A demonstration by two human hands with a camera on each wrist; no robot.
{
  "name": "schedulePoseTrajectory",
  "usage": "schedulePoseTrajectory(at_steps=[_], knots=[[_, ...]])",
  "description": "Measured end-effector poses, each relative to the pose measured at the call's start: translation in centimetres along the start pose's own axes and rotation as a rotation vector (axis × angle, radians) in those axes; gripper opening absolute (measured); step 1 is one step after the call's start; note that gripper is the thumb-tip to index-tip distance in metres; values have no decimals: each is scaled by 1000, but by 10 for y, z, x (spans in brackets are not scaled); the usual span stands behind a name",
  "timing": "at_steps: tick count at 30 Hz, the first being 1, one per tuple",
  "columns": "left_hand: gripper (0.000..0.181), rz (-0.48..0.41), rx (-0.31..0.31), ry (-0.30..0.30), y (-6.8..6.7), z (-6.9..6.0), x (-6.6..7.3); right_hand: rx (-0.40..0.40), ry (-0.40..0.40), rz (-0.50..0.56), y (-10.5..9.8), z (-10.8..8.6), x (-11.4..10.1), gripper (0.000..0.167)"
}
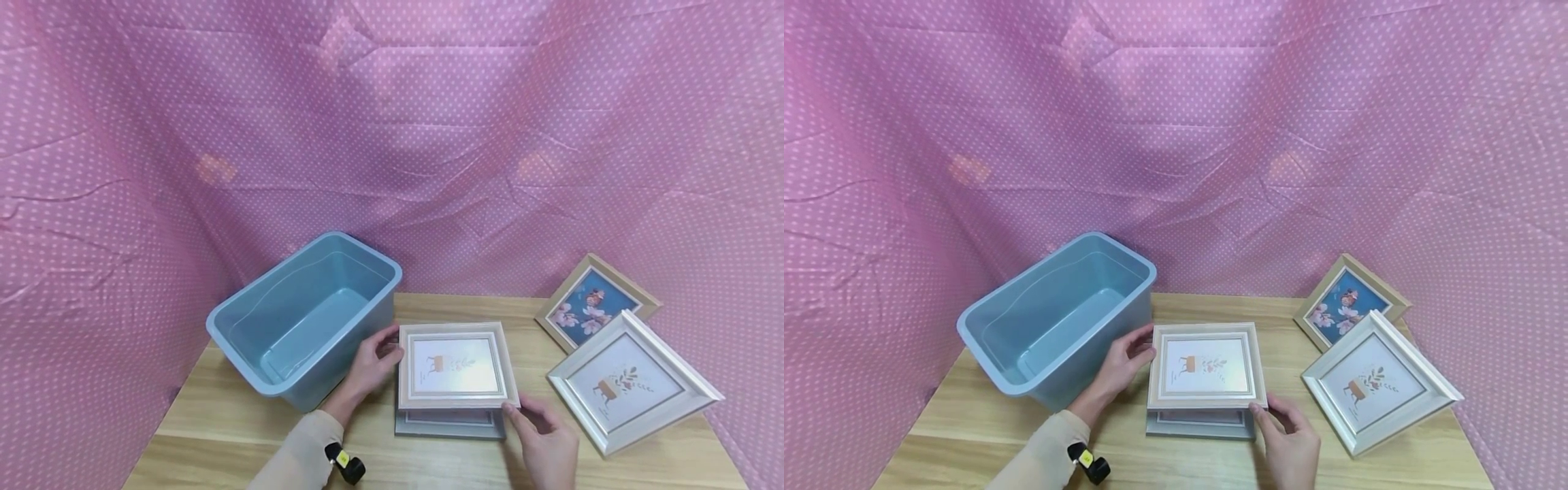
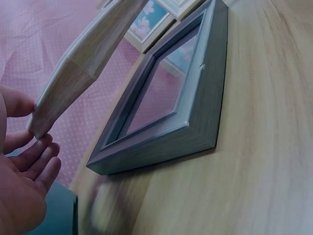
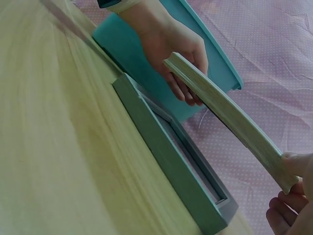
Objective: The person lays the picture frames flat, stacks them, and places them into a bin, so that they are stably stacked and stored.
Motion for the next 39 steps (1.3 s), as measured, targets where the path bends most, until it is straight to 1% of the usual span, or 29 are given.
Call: schedulePoseTrajectory(at_steps=[4, 9, 13, 17, 22, 26, 29, 33, 39], knots=[[60, 3, -11, -6, 0, -3, -2, -10, 29, -57, 0, -4, 4, 34], [59, 23, -15, -22, 0, -5, -7, -27, 60, -92, 1, -9, 9, 36], [57, 26, -14, -9, -1, -8, -11, -49, 85, -108, 3, -11, 14, 38], [56, 15, -11, -10, -2, -11, -16, -63, 98, -141, 3, -12, 17, 37], [56, 49, -19, -18, -2, -14, -24, -89, 107, -170, 4, -14, 22, 39], [56, 94, -22, -30, -2, -16, -30, -117, 119, -175, 6, -16, 27, 40], [56, 114, -16, -36, -1, -18, -32, -124, 115, -157, 8, -17, 29, 36], [57, 116, -12, -38, -1, -18, -33, -130, 105, -133, 10, -17, 30, 33], [57, 113, -33, -57, 0, -18, -37, -178, 123, -136, 11, -16, 34, 37]])
Point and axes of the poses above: each hand's wrist, its own z-axis towards the middle knuckle, its own y-axis out of the palm, x = y × z, the point moved 5 cm from there along z, towards the middle knuckle, and after that the axes turned 10 degrees about -z, right-handed, at the moved point
